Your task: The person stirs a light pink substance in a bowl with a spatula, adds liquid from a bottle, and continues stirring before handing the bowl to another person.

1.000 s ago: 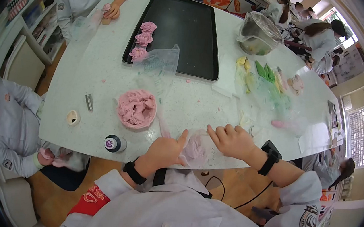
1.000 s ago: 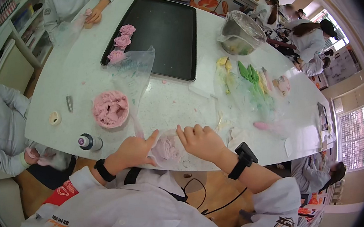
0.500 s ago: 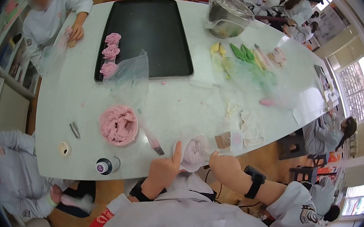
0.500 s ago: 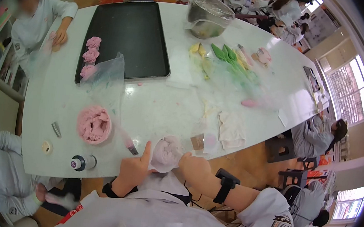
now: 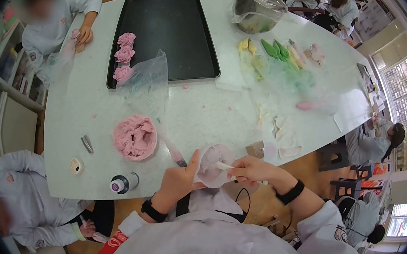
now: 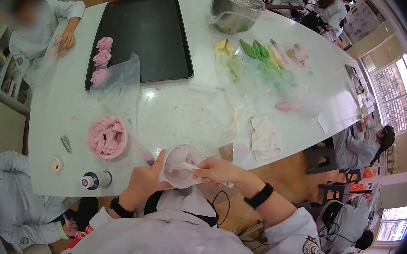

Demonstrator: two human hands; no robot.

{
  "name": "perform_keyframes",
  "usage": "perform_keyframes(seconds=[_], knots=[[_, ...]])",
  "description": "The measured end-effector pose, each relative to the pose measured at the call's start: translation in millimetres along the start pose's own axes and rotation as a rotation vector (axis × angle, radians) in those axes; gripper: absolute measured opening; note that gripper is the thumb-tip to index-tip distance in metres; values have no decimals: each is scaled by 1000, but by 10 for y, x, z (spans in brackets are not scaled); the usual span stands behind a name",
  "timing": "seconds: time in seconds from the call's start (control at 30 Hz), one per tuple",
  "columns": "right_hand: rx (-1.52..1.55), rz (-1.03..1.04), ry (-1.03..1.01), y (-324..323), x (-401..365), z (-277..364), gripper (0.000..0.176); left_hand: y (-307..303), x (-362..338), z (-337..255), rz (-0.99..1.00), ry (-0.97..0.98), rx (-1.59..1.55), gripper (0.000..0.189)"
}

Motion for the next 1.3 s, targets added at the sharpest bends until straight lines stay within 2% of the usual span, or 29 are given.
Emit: perform_keyframes(seconds=[0.07, 0.13, 0.27, 0.33, 0.37, 0.43, 0.5, 0.57, 0.63, 0.67, 0.73, 0.77, 0.83, 0.87, 0.93, 0.97, 1.03, 1.07, 1.13, 1.23, 1.27, 1.3], knots=[[-26, -69, -43, -12, 6, -43, 28, 2, 18, 3, 11, -22, -5, 104], [-1192, -819, -975, 42, -63, -37, 25, -1, 15, -2, 28, -49, -15, 104], [-1398, -885, -981, 72, 17, 38, 23, -17, 22, 45, 68, -103, -84, 105], [-1316, -748, -666, 35, 61, -33, 26, 0, -11, -4, 62, -110, -96, 104], [-1336, -740, -660, 44, 35, -30, 26, 2, -24, -46, 51, -129, -42, 104], [-1086, -611, -300, 163, 15, -85, 32, 45, -55, -45, 31, -160, 7, 104], [-1022, -589, -300, 305, -1, -249, 34, 120, -143, -37, -115, -156, -5, 104], [-959, -578, -298, 421, 27, -423, 36, 171, -177, -44, -127, -171, -25, 104], [-675, -379, -406, 502, 46, -393, 35, 198, -173, -45, -149, -186, -43, 104], [-685, -374, -399, 507, 31, -356, 35, 194, -185, -45, -114, -202, -36, 104], [-226, -14, 308, 471, -70, 71, 37, 188, -196, -52, -87, -225, -34, 103], [-236, -14, 308, 404, -30, 100, 37, 174, -186, -44, -96, -210, -66, 103], [151, 260, 486, 297, 27, 102, 38, 149, -152, -24, -118, -198, -91, 102], [144, 265, 482, 273, -10, 129, 38, 134, -155, -11, -98, -237, -87, 101], [-432, -89, -23, 179, -162, 266, 35, 124, -162, -6, -82, -281, -83, 101], [-439, -87, -27, 168, -273, 338, 35, 130, -152, -2, -83, -296, -91, 101], [-1060, -511, -360, 180, -465, 480, 32, 116, -153, 6, -82, -313, -97, 101], [-1060, -509, -359, 202, -451, 490, 32, 106, -157, 3, -82, -318, -94, 101], [-1132, -552, -84, 236, -404, 496, 29, 111, -151, -24, -82, -318, -97, 101], [-990, -529, -137, 388, -208, 93, 27, 165, -167, -83, -47, -326, -52, 103], [-993, -522, -136, 461, -142, -37, 27, 208, -173, -96, -71, -256, -19, 103], [-878, -369, -185, 607, -91, -81, 26, 233, -209, -109, -87, -182, 16, 104]])
Point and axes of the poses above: each hand's wrist, its own x-axis towards the middle knuckle, its own y-axis out of the palm, z = x × y, the point moved 1 cm from there along x, towards the middle knuckle, and after that the axes turned 12 degrees about -z, right-handed, at the moved point
